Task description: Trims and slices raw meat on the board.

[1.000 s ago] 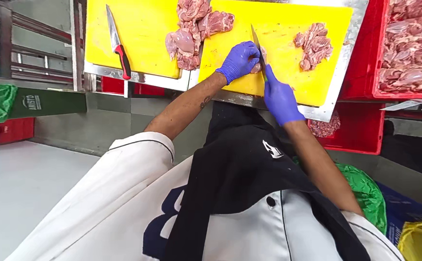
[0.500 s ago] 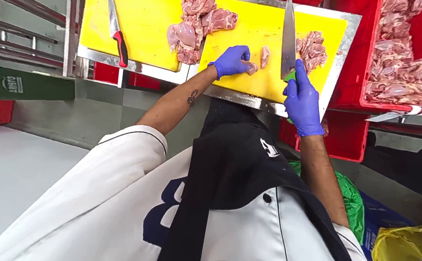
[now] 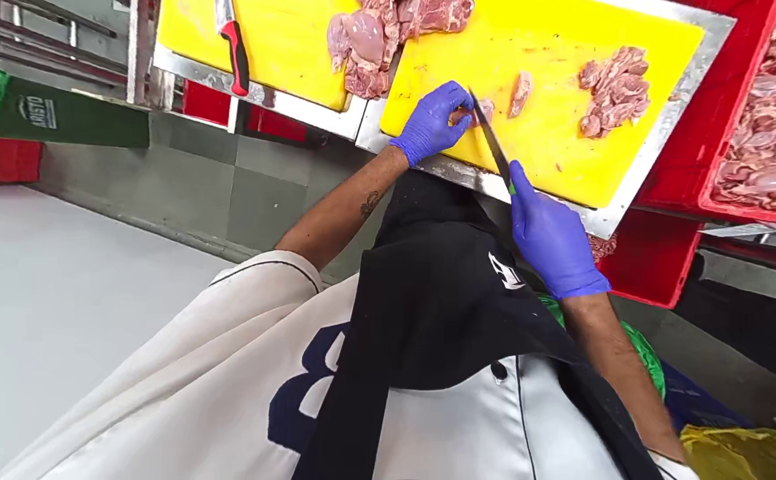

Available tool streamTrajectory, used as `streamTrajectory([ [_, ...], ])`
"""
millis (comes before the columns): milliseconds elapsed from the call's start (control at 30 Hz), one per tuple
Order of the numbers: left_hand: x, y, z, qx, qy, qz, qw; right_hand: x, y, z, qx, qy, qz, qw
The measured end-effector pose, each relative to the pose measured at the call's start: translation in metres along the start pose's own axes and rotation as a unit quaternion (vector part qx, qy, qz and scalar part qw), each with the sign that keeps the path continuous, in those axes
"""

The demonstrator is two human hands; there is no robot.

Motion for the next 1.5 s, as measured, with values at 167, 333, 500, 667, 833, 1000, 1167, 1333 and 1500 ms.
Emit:
streamTrajectory([
  [167,-0.002,-0.001,-0.002,-0.022,-0.015,-0.039,0.999,-0.008,-0.007,-0.022,-0.021,-0.001,0.03,0.999],
  [333,-0.001,0.005,-0.004,-0.073,-0.019,-0.061,0.995,-0.035,-0.018,-0.098,0.018,0.01,-0.057,0.998],
  [500,-0.018,0.034,-0.043,-0.015,0.161,-0.023,0.987,-0.002,-0.003,-0.061,0.011,-0.001,-0.207,0.978],
  [667,0.01,0.001,-0.05,-0.216,-0.11,-0.059,0.968,0.045,-0.005,-0.023,0.066,-0.113,-0.421,0.898],
  [833,0.016,0.008,-0.09,-0.172,-0.052,0.078,0.981,0.066,-0.014,0.003,0.09,-0.155,-0.462,0.869],
  [1000,0.018,-0.013,-0.14,-0.243,-0.194,-0.018,0.95,0.06,-0.022,0.011,0.082,-0.169,-0.493,0.849],
  [1167,0.012,0.006,-0.103,-0.298,-0.066,-0.103,0.947,0.051,-0.031,0.014,0.077,-0.148,-0.394,0.904],
  [1333,0.014,-0.004,-0.066,-0.137,-0.017,0.037,0.99,0.02,-0.012,0.025,0.051,-0.105,-0.121,0.986],
  [1500,0.02,-0.019,-0.059,-0.124,-0.066,-0.005,0.99,0.009,-0.016,0.01,0.007,-0.102,-0.067,0.993],
])
Point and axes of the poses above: each hand's wrist, its own z-axis away from the middle knuckle, its own y-axis out of the back of the hand, x = y × z, the point moved 1 cm from there along -z, towards the middle knuckle, and after that the axes turned 5 degrees about -y, right-handed, at the moved point
